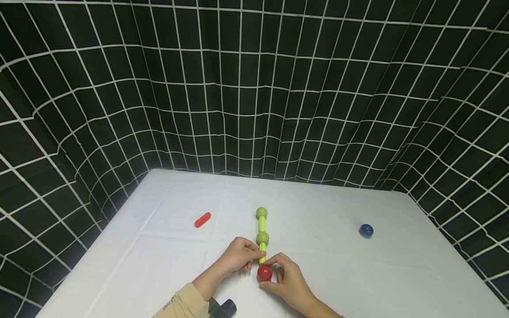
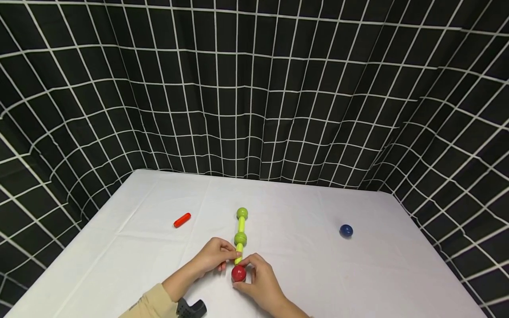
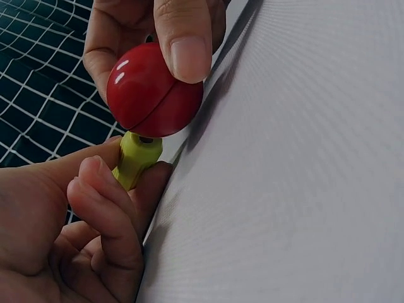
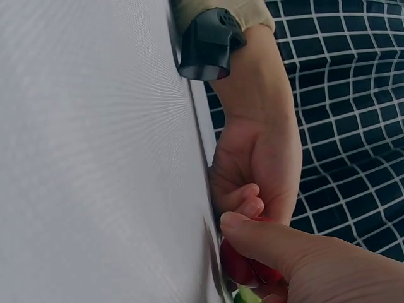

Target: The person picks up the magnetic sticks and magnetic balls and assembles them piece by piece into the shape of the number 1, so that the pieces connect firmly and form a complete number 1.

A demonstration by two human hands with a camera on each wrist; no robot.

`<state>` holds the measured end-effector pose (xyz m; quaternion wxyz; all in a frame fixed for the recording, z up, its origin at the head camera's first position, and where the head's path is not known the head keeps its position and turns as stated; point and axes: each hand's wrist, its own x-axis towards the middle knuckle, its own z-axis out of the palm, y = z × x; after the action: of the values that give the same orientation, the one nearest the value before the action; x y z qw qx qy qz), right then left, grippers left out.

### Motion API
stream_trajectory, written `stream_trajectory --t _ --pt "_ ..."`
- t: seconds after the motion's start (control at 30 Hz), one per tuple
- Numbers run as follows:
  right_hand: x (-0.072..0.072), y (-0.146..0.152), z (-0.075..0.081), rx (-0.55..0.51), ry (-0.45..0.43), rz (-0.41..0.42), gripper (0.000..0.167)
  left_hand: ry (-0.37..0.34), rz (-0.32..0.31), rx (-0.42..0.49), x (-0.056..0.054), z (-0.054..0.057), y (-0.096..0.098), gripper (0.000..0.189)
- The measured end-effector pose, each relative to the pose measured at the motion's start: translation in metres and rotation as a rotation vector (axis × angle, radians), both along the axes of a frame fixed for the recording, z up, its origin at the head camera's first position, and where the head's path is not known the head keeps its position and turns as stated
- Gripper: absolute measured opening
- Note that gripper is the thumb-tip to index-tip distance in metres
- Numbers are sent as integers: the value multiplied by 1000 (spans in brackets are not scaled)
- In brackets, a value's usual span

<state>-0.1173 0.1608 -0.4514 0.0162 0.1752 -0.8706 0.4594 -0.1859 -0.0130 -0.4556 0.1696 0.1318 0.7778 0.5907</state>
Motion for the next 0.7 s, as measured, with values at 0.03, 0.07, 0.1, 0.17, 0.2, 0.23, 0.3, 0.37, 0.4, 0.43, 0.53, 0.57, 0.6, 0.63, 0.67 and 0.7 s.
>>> stream_trajectory --t 0.03,0.07,0.1,0.17,0.2,0.23,0.3,0.37,0.4,0.43,0.53,0.57,0.6,0.63,0.67,0.7 --pt "0 0 0 5 4 0 39 1 0 0 0 0 0 25" --pt "0 -1 0 9 2 -2 39 1 0 1 0 0 0 25" --pt "0 -1 0 16 1 -5 39 1 -1 3 0 -1 0 25" --pt "0 -2 0 28 2 -9 39 3 -1 5 0 -1 0 24" --pt "0 -3 0 33 0 -10 39 2 -2 8 0 -1 0 24" --pt "0 -3 0 38 -1 -10 39 2 -3 8 0 -1 0 24" --pt "1 -4 1 48 -5 -12 39 2 -3 9 0 -2 0 24" --pt "1 -6 2 52 -6 -11 39 0 -3 7 0 -2 0 24" --pt "2 -6 2 56 -5 -11 39 -1 -3 5 0 -2 0 24" --pt "2 -6 2 58 -2 -11 39 -1 -2 2 0 -2 0 24" --pt "1 -7 1 63 13 -8 39 4 -2 2 0 -2 0 24" --pt "1 -7 0 65 18 -7 39 6 -3 0 0 -2 0 24" --pt "1 -6 0 67 24 -5 39 8 -4 0 0 -2 0 24" --pt "1 -6 0 67 32 -3 39 9 -5 0 0 -1 0 24" --pt "1 -6 0 67 40 -3 38 11 -7 0 0 -1 0 24" --pt "0 -6 -1 64 49 -1 39 12 -8 1 0 -1 0 24"
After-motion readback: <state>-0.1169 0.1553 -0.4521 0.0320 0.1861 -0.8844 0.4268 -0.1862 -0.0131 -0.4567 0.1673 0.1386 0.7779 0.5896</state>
